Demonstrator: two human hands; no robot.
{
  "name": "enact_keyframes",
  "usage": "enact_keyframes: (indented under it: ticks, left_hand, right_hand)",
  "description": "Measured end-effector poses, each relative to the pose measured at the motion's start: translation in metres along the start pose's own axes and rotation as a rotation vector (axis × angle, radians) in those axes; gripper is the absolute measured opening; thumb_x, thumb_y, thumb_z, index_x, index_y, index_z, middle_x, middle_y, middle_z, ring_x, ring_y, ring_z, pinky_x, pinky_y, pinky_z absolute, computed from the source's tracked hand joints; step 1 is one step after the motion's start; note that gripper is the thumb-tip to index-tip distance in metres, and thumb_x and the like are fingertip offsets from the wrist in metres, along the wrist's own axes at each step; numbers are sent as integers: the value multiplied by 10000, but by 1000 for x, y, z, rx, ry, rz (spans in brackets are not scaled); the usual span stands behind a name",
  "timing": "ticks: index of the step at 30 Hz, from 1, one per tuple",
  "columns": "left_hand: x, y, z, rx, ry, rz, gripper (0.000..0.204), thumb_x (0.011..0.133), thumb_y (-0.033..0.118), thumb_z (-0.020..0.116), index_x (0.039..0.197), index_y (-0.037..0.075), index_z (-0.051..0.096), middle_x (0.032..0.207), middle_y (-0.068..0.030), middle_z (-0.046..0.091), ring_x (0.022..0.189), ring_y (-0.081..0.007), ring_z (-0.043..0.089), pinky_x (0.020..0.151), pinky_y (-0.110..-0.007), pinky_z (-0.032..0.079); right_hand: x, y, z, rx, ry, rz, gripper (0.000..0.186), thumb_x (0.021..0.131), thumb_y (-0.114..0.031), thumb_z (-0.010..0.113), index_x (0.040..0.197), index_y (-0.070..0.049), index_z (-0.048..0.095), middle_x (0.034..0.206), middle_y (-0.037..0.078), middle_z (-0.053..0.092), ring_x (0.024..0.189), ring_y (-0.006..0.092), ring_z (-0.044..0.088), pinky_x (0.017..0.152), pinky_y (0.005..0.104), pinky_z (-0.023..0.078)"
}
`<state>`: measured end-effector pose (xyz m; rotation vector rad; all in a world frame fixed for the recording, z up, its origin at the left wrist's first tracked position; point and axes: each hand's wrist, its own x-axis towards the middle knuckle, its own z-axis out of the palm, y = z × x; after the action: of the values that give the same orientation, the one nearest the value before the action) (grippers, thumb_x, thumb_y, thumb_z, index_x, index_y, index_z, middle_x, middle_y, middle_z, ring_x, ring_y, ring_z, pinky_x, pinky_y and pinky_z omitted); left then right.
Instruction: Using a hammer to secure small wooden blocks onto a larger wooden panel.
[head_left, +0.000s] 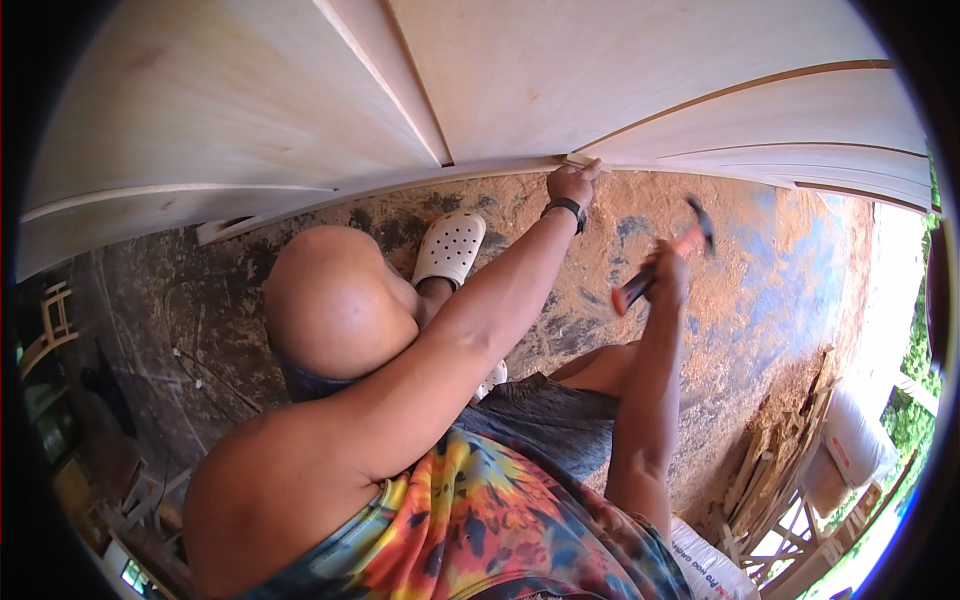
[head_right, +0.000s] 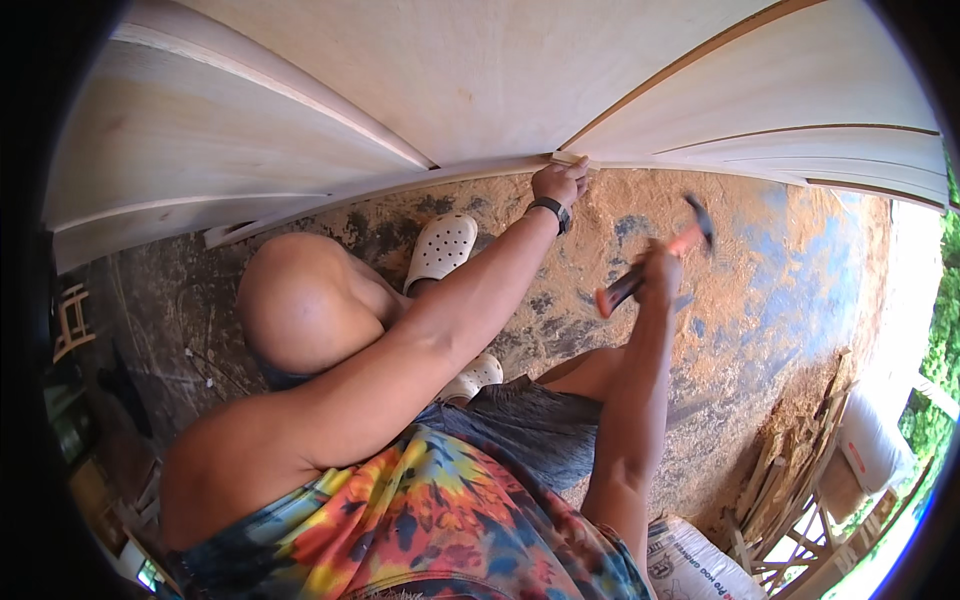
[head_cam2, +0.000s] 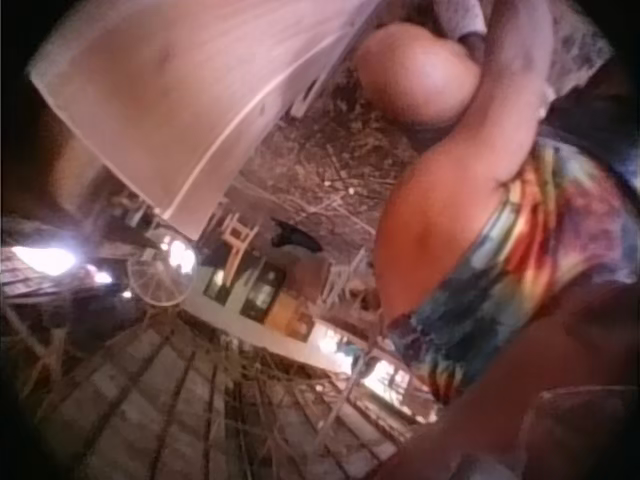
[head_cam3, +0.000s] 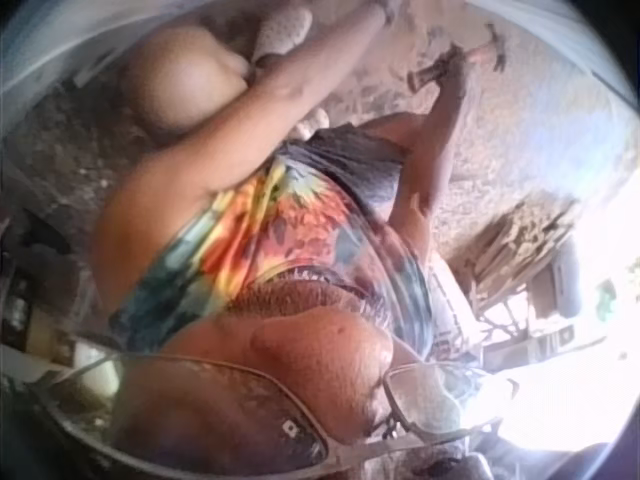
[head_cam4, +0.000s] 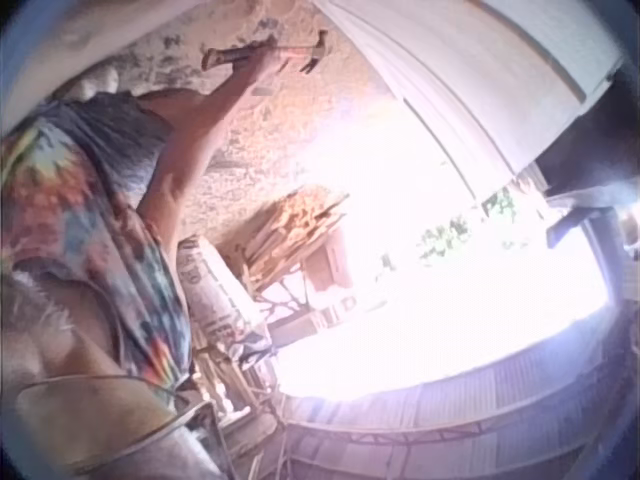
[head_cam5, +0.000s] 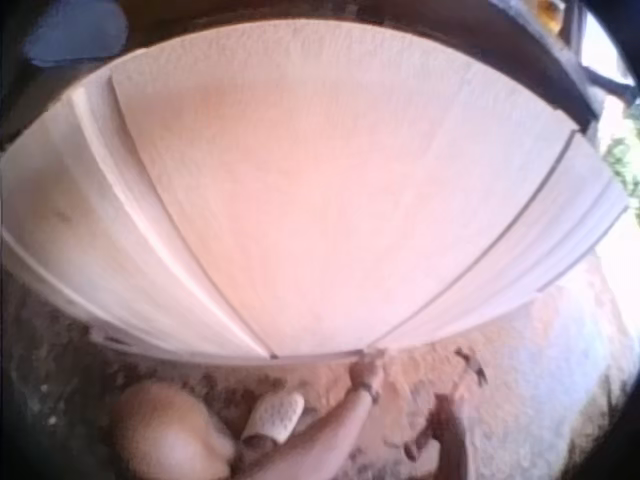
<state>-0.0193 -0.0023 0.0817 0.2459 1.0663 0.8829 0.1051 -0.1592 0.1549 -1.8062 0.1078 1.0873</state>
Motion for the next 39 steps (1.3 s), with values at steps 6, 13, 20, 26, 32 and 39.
enact_keyframes:
  ticks: [6,13,20,26,32,39]
  left_hand:
    - [4,1,3,-97,51,-33,204,837,90,770,743,31,599,647,-28,585,510,-117,510,463,-254,406]
    - [1,-1,2,-72,39,-22,224,835,78,773,732,24,582,645,-34,577,511,-120,510,469,-253,407]
    - [-11,0,1,-62,74,-22,216,845,75,762,739,22,582,656,-30,573,544,-118,515,480,-251,401]
    - [-6,17,0,-64,73,-6,201,836,65,769,752,20,592,669,-21,577,554,-111,516,512,-242,446]
    - [-4,7,4,-33,53,0,187,823,61,779,761,20,607,684,-27,605,550,-111,537,507,-243,451]
    - [3,5,-2,-97,42,1,155,832,96,778,797,15,650,665,-19,603,534,-105,523,497,-241,428]
  right_hand:
    - [-9,12,-24,-249,-99,-51,174,852,-144,706,893,-16,596,607,12,525,434,128,509,391,286,416]
    - [18,-12,-41,313,140,0,146,895,-160,679,855,-81,563,607,-13,494,454,107,466,407,255,399]
    - [-26,30,-14,-503,-265,1,196,839,-126,714,944,7,615,606,15,537,445,119,517,382,271,399]
    - [3,-10,-46,-13,24,-53,182,887,-181,711,953,-51,603,612,-10,487,450,90,464,388,247,396]
    - [7,9,5,-36,18,32,166,855,-151,713,889,-30,605,586,-3,499,435,127,481,386,273,389]
    - [-16,18,-26,-344,-127,2,186,863,-142,704,980,-29,613,587,-7,493,429,110,479,391,263,417]
